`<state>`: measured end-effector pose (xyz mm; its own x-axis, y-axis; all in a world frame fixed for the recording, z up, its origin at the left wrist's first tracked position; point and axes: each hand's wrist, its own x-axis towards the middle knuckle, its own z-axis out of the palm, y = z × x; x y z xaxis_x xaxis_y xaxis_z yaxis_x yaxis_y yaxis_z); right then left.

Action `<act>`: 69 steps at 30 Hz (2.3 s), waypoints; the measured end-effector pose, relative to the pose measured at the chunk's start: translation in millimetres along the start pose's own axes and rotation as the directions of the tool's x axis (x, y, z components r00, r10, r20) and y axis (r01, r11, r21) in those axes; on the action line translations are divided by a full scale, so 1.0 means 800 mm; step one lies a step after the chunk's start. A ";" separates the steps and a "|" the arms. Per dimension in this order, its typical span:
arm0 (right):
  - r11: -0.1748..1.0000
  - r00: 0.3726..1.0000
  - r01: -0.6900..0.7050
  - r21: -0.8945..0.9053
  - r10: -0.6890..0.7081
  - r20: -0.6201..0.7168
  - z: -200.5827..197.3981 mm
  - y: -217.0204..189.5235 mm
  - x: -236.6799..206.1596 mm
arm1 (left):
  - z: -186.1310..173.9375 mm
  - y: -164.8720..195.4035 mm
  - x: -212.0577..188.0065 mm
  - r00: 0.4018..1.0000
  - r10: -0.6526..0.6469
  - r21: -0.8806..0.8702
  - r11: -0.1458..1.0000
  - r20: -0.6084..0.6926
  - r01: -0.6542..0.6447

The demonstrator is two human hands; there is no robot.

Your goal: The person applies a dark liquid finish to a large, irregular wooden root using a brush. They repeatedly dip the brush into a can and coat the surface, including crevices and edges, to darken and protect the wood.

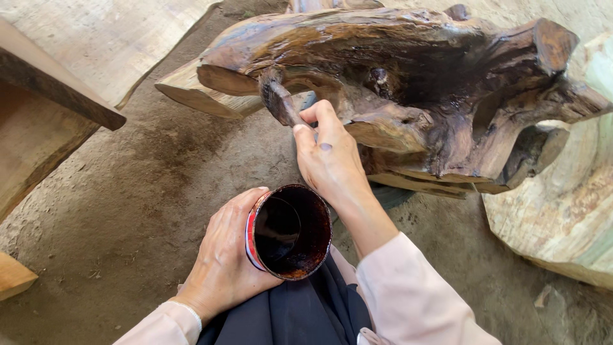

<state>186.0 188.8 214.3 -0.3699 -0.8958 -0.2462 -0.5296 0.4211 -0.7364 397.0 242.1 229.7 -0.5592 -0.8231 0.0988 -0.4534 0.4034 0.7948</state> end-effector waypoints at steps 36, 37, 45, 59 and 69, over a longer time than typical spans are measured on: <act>0.964 0.968 0.251 0.082 -0.252 -0.006 0.099 -0.074 -0.029 | -0.093 -0.015 -0.076 0.945 -0.170 0.028 0.982 -0.279 0.185; 0.933 0.938 0.347 0.094 -0.347 -0.015 0.103 -0.077 -0.025 | -0.093 -0.016 -0.073 0.943 -0.167 0.044 0.981 -0.289 0.188; 0.979 0.979 0.196 0.057 -0.191 -0.074 0.079 -0.069 -0.045 | -0.096 -0.026 -0.080 0.931 -0.179 0.036 0.979 -0.318 0.200; 0.985 0.985 0.174 0.022 -0.174 0.007 0.093 -0.019 -0.003 | -0.102 -0.032 -0.080 0.911 -0.185 0.079 0.970 -0.368 0.229; 0.967 0.960 0.253 -0.014 -0.249 0.130 0.024 -0.094 -0.013 | -0.116 -0.055 -0.056 0.888 -0.264 0.147 0.929 -0.377 0.338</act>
<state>244.4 163.8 260.5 -0.1241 -0.9831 -0.1343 -0.6164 0.1824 -0.7660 506.7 224.0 246.1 -0.1148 -0.9879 0.1041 -0.7124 0.1549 0.6844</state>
